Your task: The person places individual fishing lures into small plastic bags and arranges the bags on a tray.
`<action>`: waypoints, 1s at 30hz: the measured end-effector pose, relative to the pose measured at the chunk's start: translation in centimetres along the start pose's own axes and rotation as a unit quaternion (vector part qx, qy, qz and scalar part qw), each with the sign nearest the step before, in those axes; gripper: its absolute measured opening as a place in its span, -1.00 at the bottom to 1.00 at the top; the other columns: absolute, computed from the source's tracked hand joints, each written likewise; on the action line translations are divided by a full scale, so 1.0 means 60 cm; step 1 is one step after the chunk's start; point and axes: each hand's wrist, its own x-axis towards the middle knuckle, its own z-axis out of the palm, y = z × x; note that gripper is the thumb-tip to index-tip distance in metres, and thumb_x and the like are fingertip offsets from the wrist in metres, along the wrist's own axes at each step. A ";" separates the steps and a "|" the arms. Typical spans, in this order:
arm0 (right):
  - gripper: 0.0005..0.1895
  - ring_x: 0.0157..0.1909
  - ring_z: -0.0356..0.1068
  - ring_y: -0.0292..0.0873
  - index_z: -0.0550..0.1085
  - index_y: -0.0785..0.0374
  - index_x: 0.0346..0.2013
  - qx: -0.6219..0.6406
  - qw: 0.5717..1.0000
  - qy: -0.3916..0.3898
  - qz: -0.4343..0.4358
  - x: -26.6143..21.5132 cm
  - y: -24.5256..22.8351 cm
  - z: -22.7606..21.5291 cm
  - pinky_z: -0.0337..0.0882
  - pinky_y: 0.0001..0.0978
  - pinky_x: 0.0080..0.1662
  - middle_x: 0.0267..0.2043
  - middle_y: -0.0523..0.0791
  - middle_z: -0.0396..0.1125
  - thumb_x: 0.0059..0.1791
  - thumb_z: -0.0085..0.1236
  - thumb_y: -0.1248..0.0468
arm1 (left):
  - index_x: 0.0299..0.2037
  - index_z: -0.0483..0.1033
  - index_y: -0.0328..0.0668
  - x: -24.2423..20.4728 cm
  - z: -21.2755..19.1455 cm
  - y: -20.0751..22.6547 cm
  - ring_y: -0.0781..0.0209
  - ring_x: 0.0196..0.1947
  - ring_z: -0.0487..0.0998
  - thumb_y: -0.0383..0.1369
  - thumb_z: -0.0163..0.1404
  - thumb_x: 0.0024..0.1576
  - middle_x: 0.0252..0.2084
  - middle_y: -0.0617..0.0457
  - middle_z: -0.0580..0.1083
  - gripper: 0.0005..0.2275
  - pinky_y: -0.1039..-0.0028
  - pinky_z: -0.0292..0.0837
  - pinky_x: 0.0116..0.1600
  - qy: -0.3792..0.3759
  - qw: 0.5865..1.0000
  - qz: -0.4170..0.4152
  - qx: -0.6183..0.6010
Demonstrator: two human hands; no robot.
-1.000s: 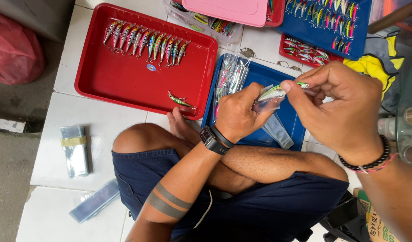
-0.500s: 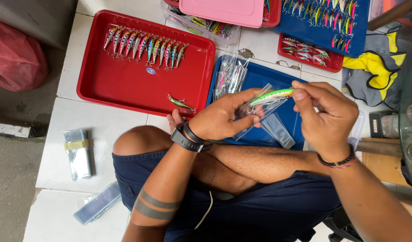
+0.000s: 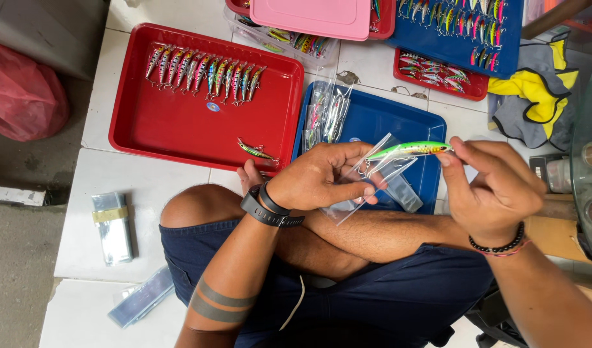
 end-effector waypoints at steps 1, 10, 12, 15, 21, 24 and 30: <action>-0.84 -0.42 0.32 -0.03 0.58 0.67 -0.12 0.001 1.000 0.000 -0.001 0.003 0.000 0.000 0.19 -0.31 -0.42 -0.18 0.33 0.47 0.07 0.42 0.63 | 0.25 0.31 -0.32 0.001 -0.002 0.001 0.30 -0.13 0.67 -0.47 0.07 0.27 -0.02 0.02 0.57 -0.63 0.56 0.64 0.08 0.001 1.000 0.000 0.001; -0.83 -0.19 0.52 0.07 0.58 0.63 -0.09 0.058 0.991 -0.122 -0.021 0.059 -0.009 -0.013 0.51 -0.25 -0.15 -0.11 0.24 0.49 0.04 0.38 0.60 | 0.15 0.39 -0.24 0.009 0.002 0.014 0.39 -0.09 0.65 -0.46 0.09 0.26 -0.03 0.11 0.59 -0.72 0.63 0.58 -0.01 -0.014 1.000 -0.013 0.025; -0.86 -0.25 0.48 -0.01 0.59 0.57 -0.10 0.067 0.989 -0.135 -0.007 0.065 -0.020 -0.006 0.44 -0.31 -0.20 -0.10 0.20 0.49 0.06 0.33 0.58 | 0.23 0.30 -0.28 0.008 -0.001 0.009 0.25 -0.12 0.69 -0.48 0.09 0.25 -0.05 -0.03 0.58 -0.64 0.61 0.63 -0.06 -0.001 1.000 -0.010 -0.001; -0.82 -0.29 0.46 -0.06 0.58 0.56 -0.08 0.081 0.983 -0.156 -0.046 0.071 -0.003 -0.007 0.42 -0.35 -0.25 -0.12 0.19 0.50 0.03 0.36 0.61 | 0.21 0.33 -0.28 -0.003 -0.007 0.001 0.23 -0.12 0.69 -0.44 0.14 0.21 -0.05 -0.09 0.61 -0.61 0.49 0.67 0.03 -0.009 0.994 -0.055 -0.094; -0.87 -0.26 0.48 0.12 0.61 0.71 -0.13 0.030 0.990 -0.118 -0.074 0.077 0.010 -0.023 0.44 -0.19 -0.23 -0.20 0.29 0.48 0.08 0.40 0.60 | 0.29 0.23 -0.24 -0.001 0.000 0.024 0.22 -0.23 0.71 -0.46 0.11 0.20 -0.12 -0.10 0.63 -0.53 0.52 0.70 -0.08 -0.013 0.994 -0.099 -0.042; -0.78 -0.28 0.46 -0.04 0.58 0.54 -0.09 0.098 0.978 -0.180 -0.032 0.083 0.001 -0.019 0.45 -0.35 -0.25 -0.18 0.17 0.50 -0.01 0.41 0.54 | 0.19 0.31 -0.23 0.003 0.007 0.026 0.24 -0.23 0.71 -0.50 0.17 0.17 -0.17 -0.02 0.61 -0.59 0.64 0.64 -0.08 -0.002 0.994 -0.095 -0.059; -0.66 -0.21 0.50 -0.18 0.51 0.33 0.10 0.163 0.940 -0.299 0.007 0.092 0.004 -0.023 0.53 -0.53 -0.21 -0.06 0.02 0.46 0.05 0.12 0.57 | 0.14 0.30 -0.22 0.002 0.003 0.007 0.22 -0.23 0.71 -0.46 0.11 0.21 -0.10 -0.13 0.62 -0.66 0.53 0.69 -0.06 -0.034 0.993 -0.092 -0.072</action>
